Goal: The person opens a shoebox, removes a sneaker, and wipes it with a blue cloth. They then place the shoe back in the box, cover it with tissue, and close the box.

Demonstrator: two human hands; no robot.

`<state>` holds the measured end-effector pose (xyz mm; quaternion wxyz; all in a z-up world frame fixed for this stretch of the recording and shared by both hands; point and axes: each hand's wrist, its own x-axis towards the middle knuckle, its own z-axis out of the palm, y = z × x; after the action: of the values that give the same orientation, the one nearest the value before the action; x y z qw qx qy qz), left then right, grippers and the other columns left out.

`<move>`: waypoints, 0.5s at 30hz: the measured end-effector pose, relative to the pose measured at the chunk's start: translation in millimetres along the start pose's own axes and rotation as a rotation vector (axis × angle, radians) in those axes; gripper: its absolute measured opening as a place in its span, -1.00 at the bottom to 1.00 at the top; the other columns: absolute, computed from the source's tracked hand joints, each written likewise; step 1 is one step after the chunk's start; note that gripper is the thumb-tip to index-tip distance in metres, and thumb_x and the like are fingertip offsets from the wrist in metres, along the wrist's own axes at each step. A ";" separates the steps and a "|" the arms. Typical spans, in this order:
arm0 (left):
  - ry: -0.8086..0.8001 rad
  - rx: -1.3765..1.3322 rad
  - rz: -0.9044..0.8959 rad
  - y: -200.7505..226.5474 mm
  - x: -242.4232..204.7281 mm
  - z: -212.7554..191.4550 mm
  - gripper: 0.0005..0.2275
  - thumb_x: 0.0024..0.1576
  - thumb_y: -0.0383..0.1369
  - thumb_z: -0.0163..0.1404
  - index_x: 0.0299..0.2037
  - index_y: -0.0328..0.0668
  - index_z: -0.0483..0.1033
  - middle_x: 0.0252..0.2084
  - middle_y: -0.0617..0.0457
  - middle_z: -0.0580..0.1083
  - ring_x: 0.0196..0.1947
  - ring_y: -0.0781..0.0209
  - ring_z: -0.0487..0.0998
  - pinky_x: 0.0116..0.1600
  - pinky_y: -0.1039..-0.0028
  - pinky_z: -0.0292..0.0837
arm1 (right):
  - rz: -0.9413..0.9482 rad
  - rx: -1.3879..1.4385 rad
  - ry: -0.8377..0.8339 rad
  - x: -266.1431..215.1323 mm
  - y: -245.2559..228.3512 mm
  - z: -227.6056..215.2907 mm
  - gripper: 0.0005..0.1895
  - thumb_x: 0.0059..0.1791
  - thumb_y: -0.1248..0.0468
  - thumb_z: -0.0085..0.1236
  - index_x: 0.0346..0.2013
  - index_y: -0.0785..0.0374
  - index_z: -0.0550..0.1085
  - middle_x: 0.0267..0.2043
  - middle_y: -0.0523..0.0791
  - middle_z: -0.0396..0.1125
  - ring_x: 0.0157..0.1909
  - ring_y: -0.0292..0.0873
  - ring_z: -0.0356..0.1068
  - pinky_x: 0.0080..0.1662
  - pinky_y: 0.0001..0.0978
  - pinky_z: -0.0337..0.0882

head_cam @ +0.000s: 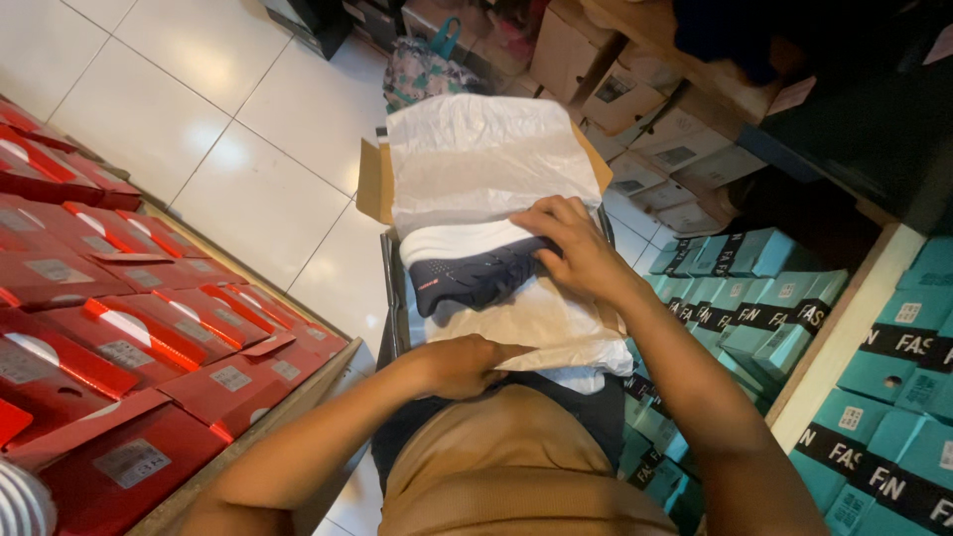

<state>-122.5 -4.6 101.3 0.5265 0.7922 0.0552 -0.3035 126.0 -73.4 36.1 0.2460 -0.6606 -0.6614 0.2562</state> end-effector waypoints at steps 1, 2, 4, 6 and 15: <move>-0.001 0.002 0.017 -2.6 2.2 0.9 -0.53 0.29 -0.36 -0.21 0.45 -0.12 0.18 0.17 -0.49 0.44 0.20 -0.43 0.46 0.24 -0.08 0.42 | -0.010 -0.015 0.042 -1.3 3.9 3.0 -0.37 -0.14 0.38 0.28 0.24 -0.02 0.48 0.11 -0.14 0.29 0.14 0.05 0.24 0.24 -0.13 0.25; -0.001 0.004 0.033 -5.3 4.5 1.8 -0.53 0.29 -0.36 -0.20 0.45 -0.12 0.18 0.19 -0.48 0.43 0.22 -0.44 0.45 0.27 -0.08 0.39 | -0.020 -0.029 0.084 -2.5 8.0 6.1 -0.40 -0.13 0.36 0.30 0.21 -0.04 0.49 0.11 -0.17 0.28 0.15 0.02 0.23 0.23 -0.16 0.25; -0.035 -0.026 0.066 -10.3 1.4 -2.6 -0.51 0.27 -0.32 -0.13 0.43 -0.15 0.21 0.22 -0.48 0.41 0.26 -0.45 0.40 0.31 -0.10 0.34 | -0.012 -0.018 0.113 -7.6 7.7 7.0 -0.44 -0.12 0.35 0.29 0.18 -0.03 0.50 0.13 -0.18 0.28 0.16 0.00 0.22 0.24 -0.18 0.24; -0.070 -0.059 0.096 -11.8 -1.3 -10.0 -0.50 0.24 -0.27 -0.07 0.41 -0.19 0.24 0.26 -0.47 0.39 0.30 -0.47 0.36 0.35 -0.12 0.29 | -0.003 -0.004 0.140 -8.5 9.2 11.7 -0.47 -0.11 0.34 0.29 0.16 -0.03 0.50 0.15 -0.19 0.28 0.17 -0.01 0.22 0.24 -0.20 0.23; 0.186 -0.279 -0.221 -28.6 22.7 -20.6 -0.32 0.23 0.25 -0.37 0.33 -0.04 0.38 0.18 -0.33 0.49 0.27 -0.39 0.43 0.35 -0.14 0.27 | 0.011 -0.341 0.113 -2.2 -7.4 2.3 -0.50 -0.08 0.07 0.31 0.15 -0.16 0.45 0.13 -0.14 0.13 0.23 0.05 0.10 0.23 -0.09 0.17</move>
<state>-107.0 20.5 71.5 0.5873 0.7254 0.2318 -0.2742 119.0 -75.6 39.4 0.1658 -0.7097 -0.6767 0.1043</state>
